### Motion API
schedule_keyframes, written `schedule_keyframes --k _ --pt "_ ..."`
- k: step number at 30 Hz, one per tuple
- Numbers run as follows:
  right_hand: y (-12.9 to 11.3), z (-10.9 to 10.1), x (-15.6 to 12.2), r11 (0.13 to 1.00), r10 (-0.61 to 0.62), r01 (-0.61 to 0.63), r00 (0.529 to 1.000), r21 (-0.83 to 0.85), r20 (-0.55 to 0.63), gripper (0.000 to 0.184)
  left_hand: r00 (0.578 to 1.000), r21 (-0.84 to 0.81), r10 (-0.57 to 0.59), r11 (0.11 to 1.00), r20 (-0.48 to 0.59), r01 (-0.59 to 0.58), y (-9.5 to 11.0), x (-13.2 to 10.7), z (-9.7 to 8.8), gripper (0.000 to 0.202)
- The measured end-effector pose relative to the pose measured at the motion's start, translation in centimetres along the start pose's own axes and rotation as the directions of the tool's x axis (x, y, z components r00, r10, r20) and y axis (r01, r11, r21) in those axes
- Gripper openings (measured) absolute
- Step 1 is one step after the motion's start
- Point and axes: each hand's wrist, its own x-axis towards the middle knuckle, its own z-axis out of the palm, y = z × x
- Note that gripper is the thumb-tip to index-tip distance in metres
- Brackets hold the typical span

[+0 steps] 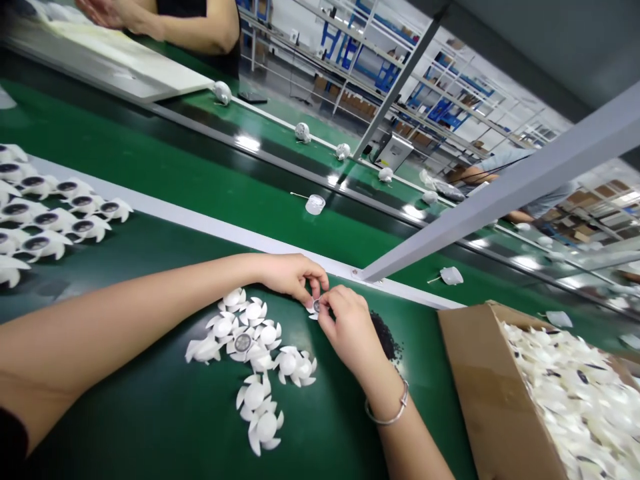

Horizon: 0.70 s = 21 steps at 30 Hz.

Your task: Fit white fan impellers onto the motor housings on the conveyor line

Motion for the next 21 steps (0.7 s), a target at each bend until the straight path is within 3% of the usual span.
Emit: schedule_keyframes --k 7,14,16,18,19,21 --pt "-0.4 -0.3 -0.2 0.984 -0.092 0.091 0.996 -0.155 -0.001 0.007 0.998 0.01 -0.062 0.998 0.0 0.062 0.6 0.1 -0.1 0.043" --pt "-2.6 -1.5 -2.1 0.941 -0.152 0.151 0.988 -0.304 0.021 0.024 0.997 -0.061 -0.081 0.995 -0.015 0.08 0.3 0.1 -0.1 0.045" --pt "-1.4 -2.4 -2.6 0.958 -0.078 0.065 0.996 -0.281 -0.038 0.032 0.997 -0.084 -0.076 0.994 0.002 0.076 0.3 0.0 -0.1 0.044" --pt "1.6 -3.4 -2.5 0.969 0.1 -0.142 0.974 -0.204 -0.203 0.036 0.997 -0.1 -0.082 0.992 0.012 0.083 0.4 -0.1 -0.1 0.045" --pt "3.6 -3.9 -2.3 0.954 0.208 -0.26 0.932 -0.147 -0.298 0.038 0.996 -0.095 -0.086 0.992 0.007 0.087 0.4 -0.1 -0.1 0.046" --pt "8.4 -4.9 -1.7 0.87 0.424 -0.493 0.773 -0.026 -0.473 0.042 0.994 -0.088 -0.106 0.99 0.011 0.106 0.5 -0.1 -0.2 0.047"
